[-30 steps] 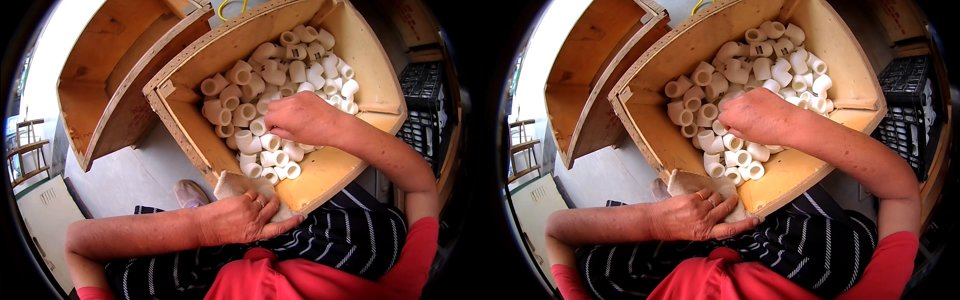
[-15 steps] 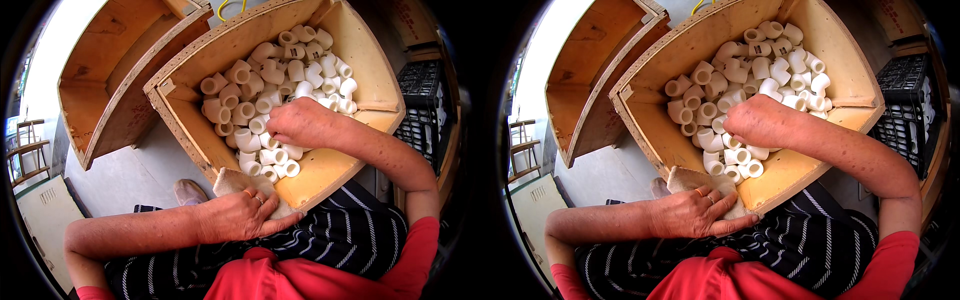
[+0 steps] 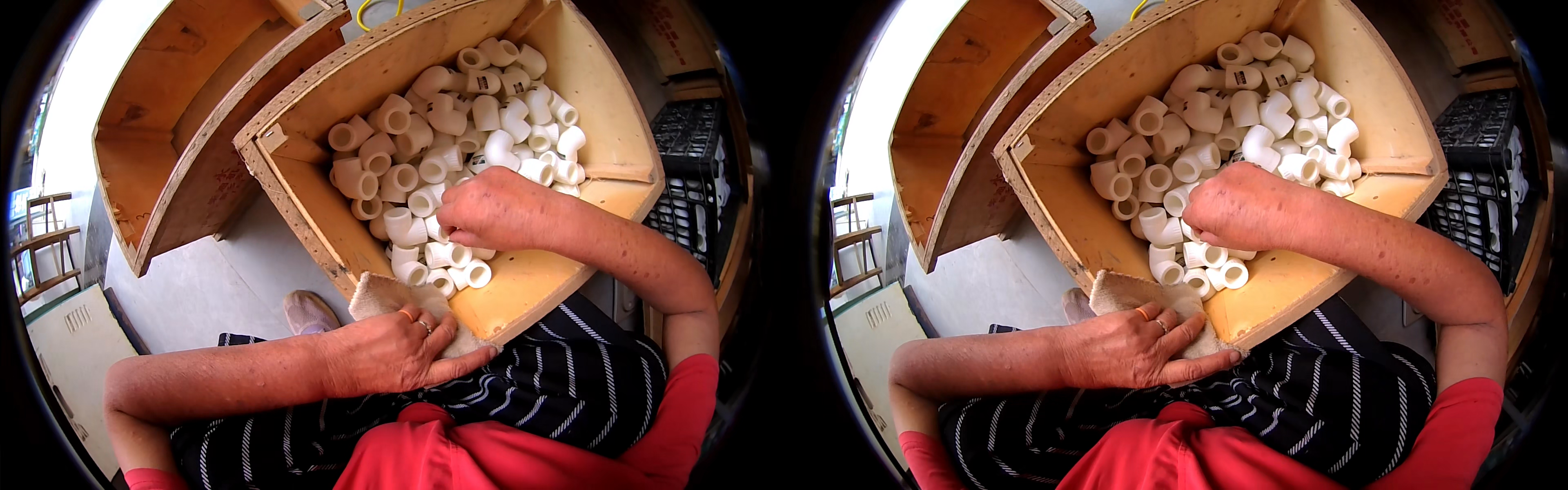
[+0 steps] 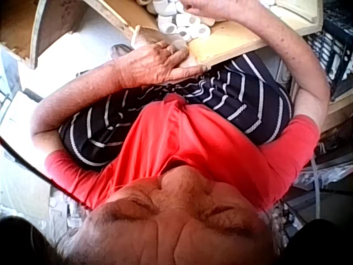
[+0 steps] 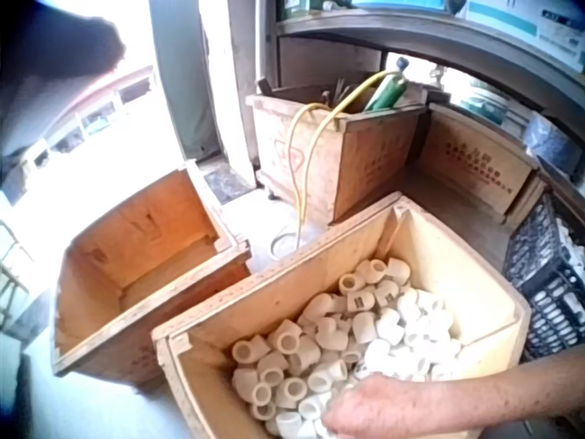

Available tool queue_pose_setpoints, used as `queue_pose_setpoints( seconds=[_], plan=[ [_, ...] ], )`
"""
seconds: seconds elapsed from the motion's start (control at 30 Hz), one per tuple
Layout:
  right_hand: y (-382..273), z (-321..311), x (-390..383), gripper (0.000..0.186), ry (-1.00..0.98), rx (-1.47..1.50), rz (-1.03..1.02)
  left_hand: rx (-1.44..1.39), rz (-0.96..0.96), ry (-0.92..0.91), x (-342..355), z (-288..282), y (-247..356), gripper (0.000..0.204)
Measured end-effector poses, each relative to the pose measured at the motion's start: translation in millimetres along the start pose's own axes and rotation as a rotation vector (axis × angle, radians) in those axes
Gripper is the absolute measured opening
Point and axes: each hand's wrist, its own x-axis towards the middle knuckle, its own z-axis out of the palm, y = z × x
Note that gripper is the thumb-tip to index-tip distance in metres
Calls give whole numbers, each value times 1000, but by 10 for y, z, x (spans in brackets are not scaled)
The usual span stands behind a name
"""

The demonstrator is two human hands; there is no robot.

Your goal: The person sits on the floor and sorts white plastic pipe fittings inside a wooden crate. They pick up individual fittings, inspect them, and place them back into the crate. At one point, they briefly handle a paper document before resuming the sorting of the fittings.

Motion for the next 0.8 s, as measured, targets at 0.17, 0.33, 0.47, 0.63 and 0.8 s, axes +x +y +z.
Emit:
queue_pose_setpoints(
  seconds=[0.17, 0.33, 0.47, 0.63, 0.8],
  plan=[
    [11, 8, 0, 15, 41, 28, -3, -39, -9, 1, 0, 6, 8, 65],
    [38, 11, -3, 15, 45, -3, 3, 0, 9, 3, 2, 6, 4, 65],
    [55, 50, -1, 15, 44, 6, 21, 29, 17, 7, 5, -2, -3, 65],
    [56, -8, -5, 14, 33, 10, 32, 37, 31, 63, -7, 46, -17, 66],
    [168, -111, -27, 13, 104, 15, 59, 30, 28, 67, -4, 24, -11, 66]
  ],
)
